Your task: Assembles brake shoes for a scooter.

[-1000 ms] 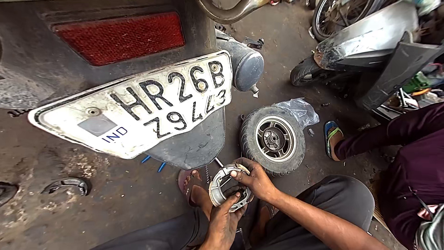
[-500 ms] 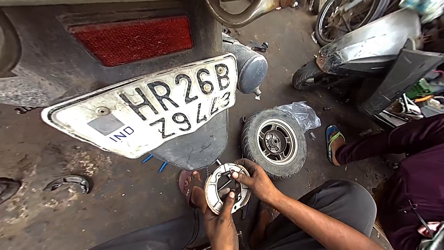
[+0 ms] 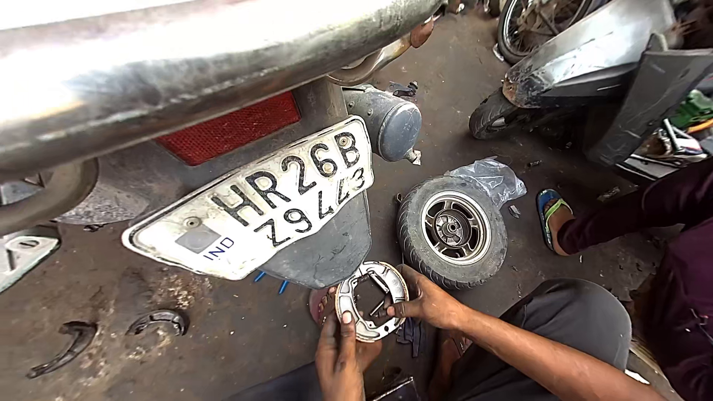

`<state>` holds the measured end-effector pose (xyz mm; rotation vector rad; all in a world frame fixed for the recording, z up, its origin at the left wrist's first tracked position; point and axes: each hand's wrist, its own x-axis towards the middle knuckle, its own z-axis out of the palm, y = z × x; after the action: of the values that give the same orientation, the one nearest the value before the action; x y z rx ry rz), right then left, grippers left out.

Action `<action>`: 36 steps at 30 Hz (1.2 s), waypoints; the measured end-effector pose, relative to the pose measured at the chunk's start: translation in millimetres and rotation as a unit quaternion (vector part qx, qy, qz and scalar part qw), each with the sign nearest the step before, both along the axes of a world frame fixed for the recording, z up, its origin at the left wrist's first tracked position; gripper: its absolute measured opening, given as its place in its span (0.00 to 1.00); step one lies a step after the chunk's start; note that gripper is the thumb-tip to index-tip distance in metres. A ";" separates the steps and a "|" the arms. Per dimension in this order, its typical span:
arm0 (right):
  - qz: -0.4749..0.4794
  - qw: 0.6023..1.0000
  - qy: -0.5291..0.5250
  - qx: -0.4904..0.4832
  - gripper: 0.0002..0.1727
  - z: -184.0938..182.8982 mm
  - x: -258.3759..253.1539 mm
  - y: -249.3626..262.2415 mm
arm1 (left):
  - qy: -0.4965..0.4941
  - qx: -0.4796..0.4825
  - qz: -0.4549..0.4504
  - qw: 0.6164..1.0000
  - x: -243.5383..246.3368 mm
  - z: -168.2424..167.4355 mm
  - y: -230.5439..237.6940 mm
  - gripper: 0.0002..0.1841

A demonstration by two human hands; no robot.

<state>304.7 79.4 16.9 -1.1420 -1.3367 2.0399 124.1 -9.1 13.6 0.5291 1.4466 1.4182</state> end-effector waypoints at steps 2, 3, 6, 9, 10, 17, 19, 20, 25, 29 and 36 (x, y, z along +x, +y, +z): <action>0.006 0.999 0.028 -0.016 0.30 -2.5 1.1 -1.0 | 0.041 0.014 -0.033 0.999 -5.0 0.7 -0.2 0.19; 0.009 0.999 0.040 -0.020 0.31 -3.4 0.9 -1.9 | 0.060 0.021 -0.039 0.997 -5.3 0.5 0.3 0.19; 0.003 0.998 0.057 -0.027 0.34 -7.1 -0.6 -6.6 | 0.078 0.026 -0.030 0.996 -3.4 -1.7 1.0 0.19; 0.003 0.998 0.056 -0.035 0.35 -11.0 -0.5 -10.6 | 0.085 0.038 -0.026 0.995 -1.9 -4.2 -0.3 0.19; 0.008 0.998 0.051 -0.037 0.36 -11.3 -0.1 -11.6 | 0.095 0.039 -0.024 0.994 -0.8 -4.5 -0.4 0.19; 0.031 0.998 0.022 -0.051 0.41 -12.7 0.2 -13.6 | 0.087 0.032 -0.013 0.996 2.3 -10.6 -3.4 0.21; 0.043 0.998 0.028 -0.047 0.40 -10.9 1.9 -10.4 | 0.066 0.029 -0.011 0.997 1.8 -12.2 -3.2 0.21; 0.053 0.997 0.033 -0.046 0.40 -9.8 3.1 -8.7 | 0.056 0.028 -0.006 0.998 1.4 -11.3 -1.4 0.21; 0.081 0.993 0.072 -0.043 0.40 -8.7 1.4 -15.6 | 0.126 -0.001 0.022 0.992 2.3 -2.0 17.2 0.22; 0.086 0.992 0.078 -0.047 0.37 -10.2 3.8 -15.0 | 0.094 0.016 0.023 0.995 0.7 -8.7 17.8 0.20; 0.103 0.989 0.090 -0.054 0.40 -8.5 6.1 -9.1 | 0.035 0.026 0.027 0.999 3.7 -6.7 17.2 0.22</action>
<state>310.8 70.3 8.4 -0.8687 -1.3146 2.3257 127.8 8.1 6.9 0.5818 1.4928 1.4970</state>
